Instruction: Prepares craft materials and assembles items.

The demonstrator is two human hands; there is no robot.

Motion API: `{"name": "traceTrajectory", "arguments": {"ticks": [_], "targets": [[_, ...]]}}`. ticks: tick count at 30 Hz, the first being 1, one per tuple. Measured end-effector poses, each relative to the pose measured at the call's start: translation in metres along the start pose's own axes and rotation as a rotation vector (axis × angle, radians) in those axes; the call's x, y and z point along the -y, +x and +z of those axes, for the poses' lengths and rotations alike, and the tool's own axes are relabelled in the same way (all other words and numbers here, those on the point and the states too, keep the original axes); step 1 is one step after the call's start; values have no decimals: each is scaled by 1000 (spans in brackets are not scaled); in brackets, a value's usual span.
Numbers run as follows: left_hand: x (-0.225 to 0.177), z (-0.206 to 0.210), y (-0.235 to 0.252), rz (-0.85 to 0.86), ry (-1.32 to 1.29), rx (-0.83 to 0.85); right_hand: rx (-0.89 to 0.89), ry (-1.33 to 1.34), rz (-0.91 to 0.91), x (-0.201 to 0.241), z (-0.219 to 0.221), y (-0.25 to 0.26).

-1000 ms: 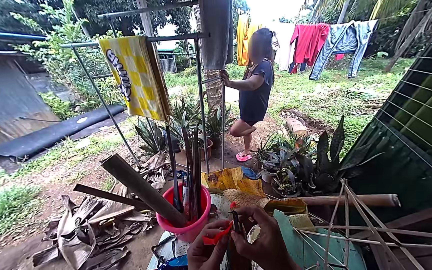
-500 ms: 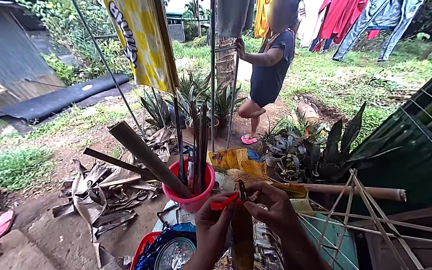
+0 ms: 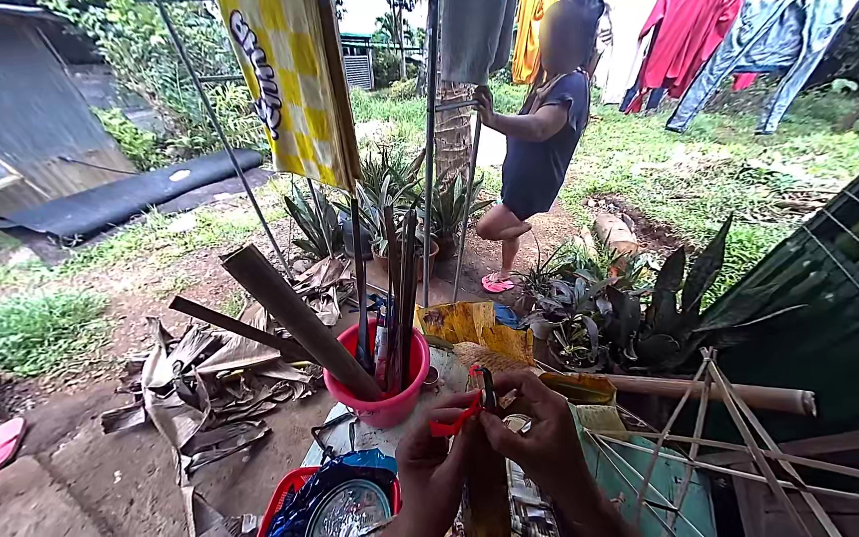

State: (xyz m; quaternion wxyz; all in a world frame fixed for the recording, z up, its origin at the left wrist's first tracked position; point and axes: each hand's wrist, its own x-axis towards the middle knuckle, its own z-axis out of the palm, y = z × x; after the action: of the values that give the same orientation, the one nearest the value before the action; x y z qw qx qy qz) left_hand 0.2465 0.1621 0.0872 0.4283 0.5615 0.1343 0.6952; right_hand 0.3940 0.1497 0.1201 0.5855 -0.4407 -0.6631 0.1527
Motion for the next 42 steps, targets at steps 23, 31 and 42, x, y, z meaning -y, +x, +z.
{"name": "traceTrajectory", "arguments": {"ticks": [23,31,42], "targets": [[12,-11,-7,171,288,15,57,185,21,-5,1,-5],[10,-6,-9,84,159,-54,72,174,3,-8,2,-9],[5,6,-9,104,194,-67,-28,-43,-9,1,4,-5]]}}
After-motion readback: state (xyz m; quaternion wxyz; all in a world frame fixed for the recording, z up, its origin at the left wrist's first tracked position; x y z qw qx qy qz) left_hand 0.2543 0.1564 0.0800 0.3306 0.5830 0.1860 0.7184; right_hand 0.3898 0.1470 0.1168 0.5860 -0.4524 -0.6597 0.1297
